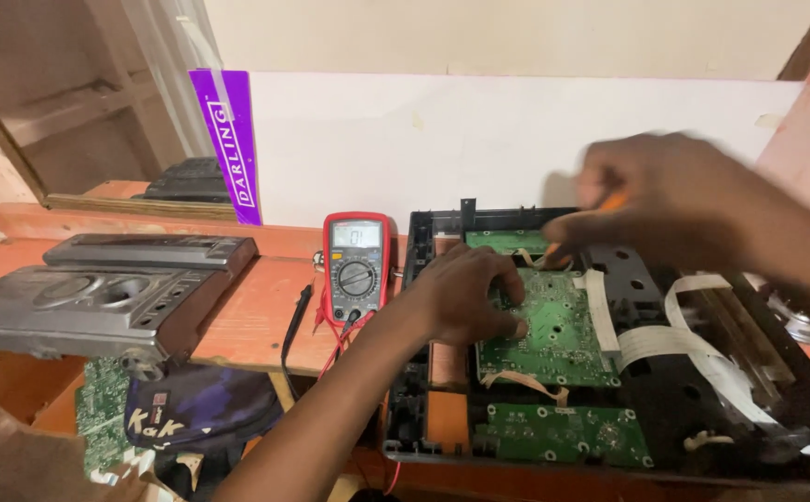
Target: The person is disassembling an electronic device by removing screws from a circuit board and testing its placement using a screwdriver and a multimeter.
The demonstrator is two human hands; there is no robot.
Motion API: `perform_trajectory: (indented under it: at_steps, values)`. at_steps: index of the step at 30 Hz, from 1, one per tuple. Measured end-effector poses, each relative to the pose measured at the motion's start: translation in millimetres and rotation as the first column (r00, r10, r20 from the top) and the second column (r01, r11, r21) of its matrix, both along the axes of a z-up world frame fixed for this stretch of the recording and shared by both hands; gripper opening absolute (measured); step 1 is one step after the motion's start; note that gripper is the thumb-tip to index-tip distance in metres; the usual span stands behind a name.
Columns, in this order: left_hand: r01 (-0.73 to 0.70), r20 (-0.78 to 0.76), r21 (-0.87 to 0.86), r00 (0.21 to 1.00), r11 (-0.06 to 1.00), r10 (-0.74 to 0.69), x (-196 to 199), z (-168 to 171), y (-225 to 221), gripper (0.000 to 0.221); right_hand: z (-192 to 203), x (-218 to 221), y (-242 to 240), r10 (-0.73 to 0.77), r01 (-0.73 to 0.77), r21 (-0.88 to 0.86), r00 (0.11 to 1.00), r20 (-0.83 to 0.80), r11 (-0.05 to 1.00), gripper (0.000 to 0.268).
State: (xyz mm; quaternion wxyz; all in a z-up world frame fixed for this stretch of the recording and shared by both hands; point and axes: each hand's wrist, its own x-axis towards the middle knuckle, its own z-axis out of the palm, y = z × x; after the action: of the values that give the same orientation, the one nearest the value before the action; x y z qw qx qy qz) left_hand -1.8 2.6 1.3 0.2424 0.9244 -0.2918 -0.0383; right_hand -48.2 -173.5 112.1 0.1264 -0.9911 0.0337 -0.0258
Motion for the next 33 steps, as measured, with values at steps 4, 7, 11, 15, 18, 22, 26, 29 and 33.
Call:
perform_trajectory:
  at_steps: [4, 7, 11, 15, 18, 22, 26, 29, 33]
  values:
    - [0.062, 0.114, -0.057, 0.992, 0.996, -0.055, 29, -31, 1, 0.032, -13, 9, -93, -0.047, 0.048, 0.006, 0.952, 0.303, 0.999, 0.049]
    - [0.175, 0.241, -0.138, 0.961, 0.975, -0.138, 34, -31, -2, 0.032, -36, 16, -183, -0.016, -0.259, 0.395, 0.819, 0.573, 0.881, 0.038]
    - [-0.016, -0.025, -0.029, 1.000, 0.999, 0.016, 4, 14, -12, 0.031, -50, 6, -243, -0.147, 0.005, 0.452, 0.948, 0.281, 0.892, 0.022]
    - [-0.185, -0.213, 0.102, 0.956, 0.977, 0.203, -15, 47, -25, 0.021, -98, 15, -279, -0.302, 0.232, 0.323, 0.934, 0.188, 0.918, 0.033]
    - [-0.127, -0.183, 0.077, 0.973, 0.989, 0.139, 1, 43, -25, 0.013, -110, 18, -269, -0.321, 0.278, 0.293, 0.941, 0.110, 0.915, 0.030]
    - [-0.106, -0.256, -0.032, 0.962, 0.994, 0.094, 4, 46, -25, 0.007, -129, 15, -258, -0.078, 0.002, 0.415, 0.983, 0.167, 0.910, 0.033]
    - [-0.122, -0.230, -0.017, 0.967, 0.992, 0.115, 12, 42, -22, 0.016, -147, 15, -251, -0.315, 0.132, 0.568, 0.919, 0.236, 0.812, 0.030]
    - [-0.144, -0.225, -0.066, 0.966, 0.987, 0.126, 14, 41, -21, 0.014, -151, 16, -243, -0.299, 0.238, 0.223, 0.906, 0.301, 0.945, 0.029]
    - [-0.134, -0.187, -0.130, 0.976, 0.982, 0.109, 26, 39, -19, 0.017, -186, 39, -291, -0.174, 0.235, -0.103, 0.895, 0.410, 0.967, 0.033]
